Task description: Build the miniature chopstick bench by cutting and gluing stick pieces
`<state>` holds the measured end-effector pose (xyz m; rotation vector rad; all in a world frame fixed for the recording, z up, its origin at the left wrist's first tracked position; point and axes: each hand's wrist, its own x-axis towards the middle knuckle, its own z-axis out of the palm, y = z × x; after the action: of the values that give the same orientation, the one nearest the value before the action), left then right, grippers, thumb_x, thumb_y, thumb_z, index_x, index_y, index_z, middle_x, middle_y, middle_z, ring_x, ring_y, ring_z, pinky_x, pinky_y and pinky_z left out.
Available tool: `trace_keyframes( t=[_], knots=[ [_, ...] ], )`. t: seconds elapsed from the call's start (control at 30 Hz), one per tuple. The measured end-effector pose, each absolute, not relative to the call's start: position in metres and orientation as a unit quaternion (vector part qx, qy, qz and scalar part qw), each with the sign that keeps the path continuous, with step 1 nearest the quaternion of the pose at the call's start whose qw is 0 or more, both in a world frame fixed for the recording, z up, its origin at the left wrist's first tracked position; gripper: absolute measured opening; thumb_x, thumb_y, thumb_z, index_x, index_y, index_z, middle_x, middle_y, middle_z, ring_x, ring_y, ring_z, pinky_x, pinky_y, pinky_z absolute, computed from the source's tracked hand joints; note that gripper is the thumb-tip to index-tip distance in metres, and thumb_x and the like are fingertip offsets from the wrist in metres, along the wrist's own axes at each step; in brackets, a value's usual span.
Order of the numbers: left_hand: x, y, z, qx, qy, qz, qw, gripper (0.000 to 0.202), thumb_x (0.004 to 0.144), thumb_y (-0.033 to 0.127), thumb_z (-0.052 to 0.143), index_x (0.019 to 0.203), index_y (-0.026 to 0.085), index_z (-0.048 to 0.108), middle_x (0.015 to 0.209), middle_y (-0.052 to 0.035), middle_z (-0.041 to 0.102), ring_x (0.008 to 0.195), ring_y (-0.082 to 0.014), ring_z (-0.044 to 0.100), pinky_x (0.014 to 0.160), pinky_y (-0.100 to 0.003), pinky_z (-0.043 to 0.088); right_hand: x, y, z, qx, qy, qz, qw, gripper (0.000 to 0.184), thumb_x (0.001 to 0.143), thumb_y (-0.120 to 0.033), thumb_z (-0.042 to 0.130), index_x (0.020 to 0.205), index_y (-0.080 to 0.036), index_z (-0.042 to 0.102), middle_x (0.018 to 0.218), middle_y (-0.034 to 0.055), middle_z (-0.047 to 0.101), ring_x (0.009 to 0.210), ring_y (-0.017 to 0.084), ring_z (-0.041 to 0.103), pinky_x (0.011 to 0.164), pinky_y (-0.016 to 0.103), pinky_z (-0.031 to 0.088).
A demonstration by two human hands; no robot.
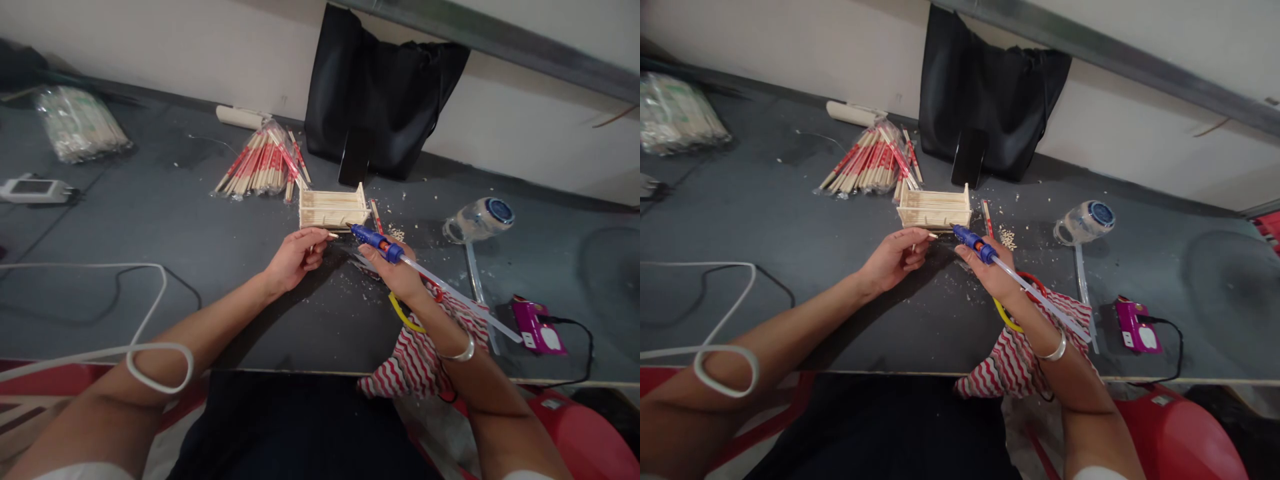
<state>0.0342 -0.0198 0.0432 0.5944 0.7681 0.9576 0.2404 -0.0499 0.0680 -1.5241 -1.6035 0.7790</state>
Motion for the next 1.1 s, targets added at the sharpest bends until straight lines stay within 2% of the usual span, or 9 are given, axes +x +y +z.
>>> trace_keyframes(
  t=[0.37, 0.63, 0.87, 1.1],
  knots=[
    [0.0341, -0.0198, 0.0426, 0.277, 0.351, 0.446, 0.776, 0.014, 0.075, 0.021, 0.079, 0.072, 0.01, 0.071, 0.054, 0.0058, 0.045, 0.039, -0.0019, 0.031, 0.036, -0.016, 0.02, 0.2403, -0.0506, 0.0659, -0.602, -0.626, 0.32, 0.378, 0.051, 0.081, -0.061, 0.074, 0.06, -0.027, 0.043, 0.058, -0.0018, 0.046, 0.059, 0.017, 0.046, 0.059, 0.035, 0.045],
    [0.0345, -0.02, 0.0437, 0.277, 0.359, 0.444, 0.773, 0.015, 0.071, 0.023, 0.08, 0.071, 0.011, 0.071, 0.053, 0.0064, 0.044, 0.039, -0.0016, 0.03, 0.036, -0.016, 0.02, 0.2366, -0.0506, 0.0668, -0.601, -0.627, 0.297, 0.397, 0.05, 0.079, -0.063, 0.072, 0.057, -0.027, 0.046, 0.054, -0.0027, 0.048, 0.056, 0.016, 0.046, 0.054, 0.033, 0.045],
    [0.0347, -0.0199, 0.0437, 0.275, 0.359, 0.446, 0.772, 0.014, 0.07, 0.022, 0.079, 0.069, 0.011, 0.071, 0.053, 0.0064, 0.044, 0.039, -0.0013, 0.03, 0.036, -0.016, 0.02, 0.2349, -0.0513, 0.0665, -0.613, -0.623, 0.28, 0.398, 0.056, 0.076, -0.074, 0.068, 0.056, -0.028, 0.044, 0.052, -0.0041, 0.047, 0.053, 0.016, 0.045, 0.053, 0.032, 0.044],
    [0.0351, -0.0202, 0.0445, 0.273, 0.359, 0.448, 0.772, 0.013, 0.071, 0.022, 0.079, 0.069, 0.011, 0.071, 0.053, 0.0062, 0.044, 0.039, -0.0014, 0.031, 0.036, -0.015, 0.021, 0.2346, -0.0519, 0.0688, -0.604, -0.623, 0.295, 0.399, 0.052, 0.077, -0.064, 0.071, 0.054, -0.027, 0.043, 0.051, -0.0049, 0.044, 0.051, 0.014, 0.041, 0.05, 0.03, 0.041]
  ],
)
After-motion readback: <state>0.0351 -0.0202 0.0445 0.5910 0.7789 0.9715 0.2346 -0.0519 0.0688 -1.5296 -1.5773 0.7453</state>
